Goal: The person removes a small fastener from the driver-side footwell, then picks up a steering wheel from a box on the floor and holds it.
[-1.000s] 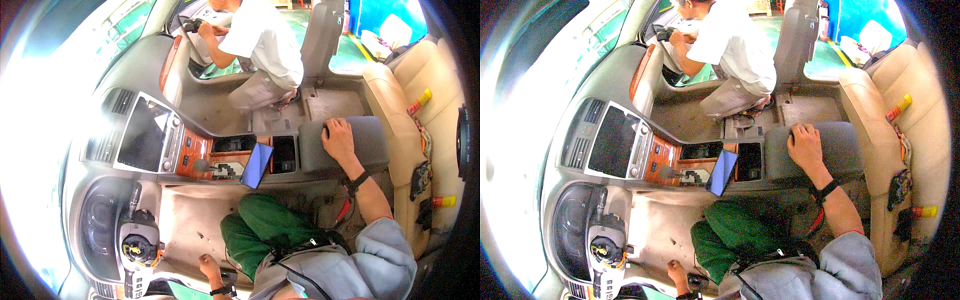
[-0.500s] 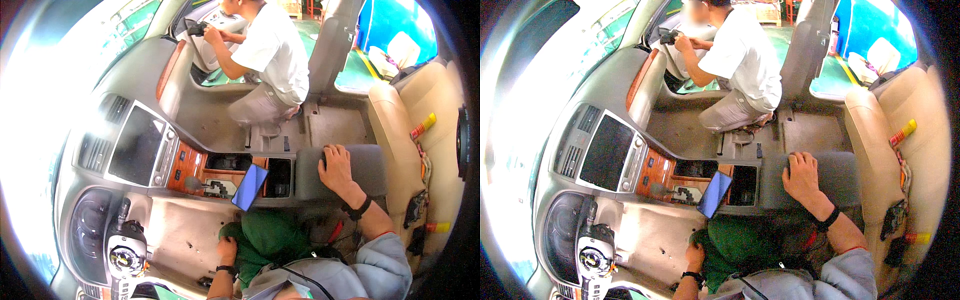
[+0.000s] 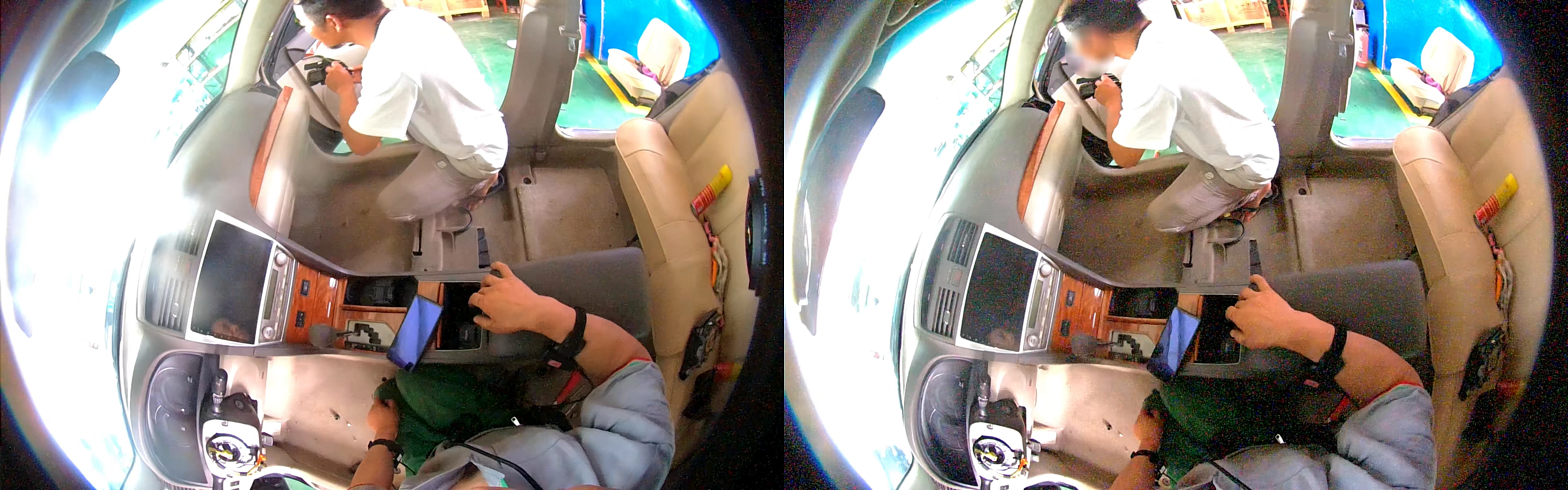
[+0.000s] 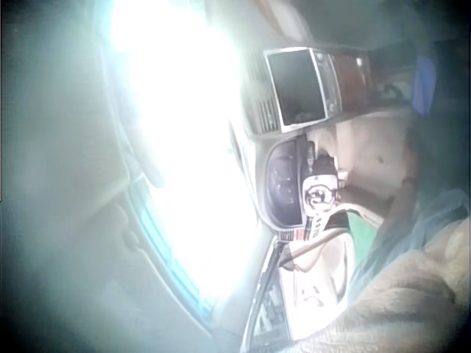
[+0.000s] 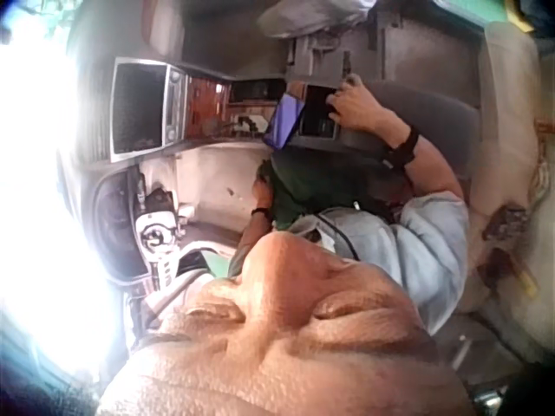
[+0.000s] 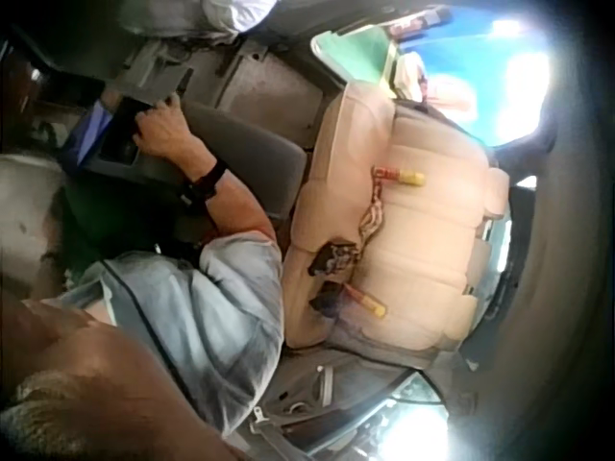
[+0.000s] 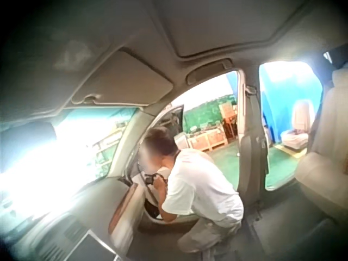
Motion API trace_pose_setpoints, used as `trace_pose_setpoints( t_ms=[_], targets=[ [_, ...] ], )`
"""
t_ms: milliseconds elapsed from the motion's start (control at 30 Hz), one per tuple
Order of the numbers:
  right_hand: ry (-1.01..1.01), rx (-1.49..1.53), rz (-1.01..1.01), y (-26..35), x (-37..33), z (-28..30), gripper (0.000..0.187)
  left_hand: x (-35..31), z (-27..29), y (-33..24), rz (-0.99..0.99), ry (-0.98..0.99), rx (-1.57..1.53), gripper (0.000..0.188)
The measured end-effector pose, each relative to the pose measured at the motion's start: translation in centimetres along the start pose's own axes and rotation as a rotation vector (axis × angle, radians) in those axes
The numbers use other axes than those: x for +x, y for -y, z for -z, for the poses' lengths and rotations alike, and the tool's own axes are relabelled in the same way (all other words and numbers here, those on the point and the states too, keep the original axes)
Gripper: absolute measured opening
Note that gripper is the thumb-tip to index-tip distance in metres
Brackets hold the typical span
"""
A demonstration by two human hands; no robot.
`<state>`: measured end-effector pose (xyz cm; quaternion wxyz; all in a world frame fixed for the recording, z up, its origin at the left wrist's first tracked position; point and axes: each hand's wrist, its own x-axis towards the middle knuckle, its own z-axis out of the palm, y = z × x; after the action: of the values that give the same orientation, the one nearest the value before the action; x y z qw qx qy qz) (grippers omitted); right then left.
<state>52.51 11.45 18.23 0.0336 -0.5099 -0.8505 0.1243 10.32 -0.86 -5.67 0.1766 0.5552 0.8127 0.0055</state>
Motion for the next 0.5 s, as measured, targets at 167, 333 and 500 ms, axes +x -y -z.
trace_pose_setpoints(
  t_ms=[167,333,500],
  targets=[
    [0.096,-0.002,-0.023,0.2,0.1,0.9,0.034,-0.9,0.5,0.4,0.034,0.021,0.058,0.039],
    [0.081,0.002,0.000,0.0,0.1,0.4,0.032,-1.0,0.1,0.2,0.020,-0.006,0.099,0.038],
    [0.033,0.035,0.023,-0.3,0.0,-0.2,0.031,-0.2,-0.4,1.6,0.064,0.030,0.115,0.037]
  ],
)
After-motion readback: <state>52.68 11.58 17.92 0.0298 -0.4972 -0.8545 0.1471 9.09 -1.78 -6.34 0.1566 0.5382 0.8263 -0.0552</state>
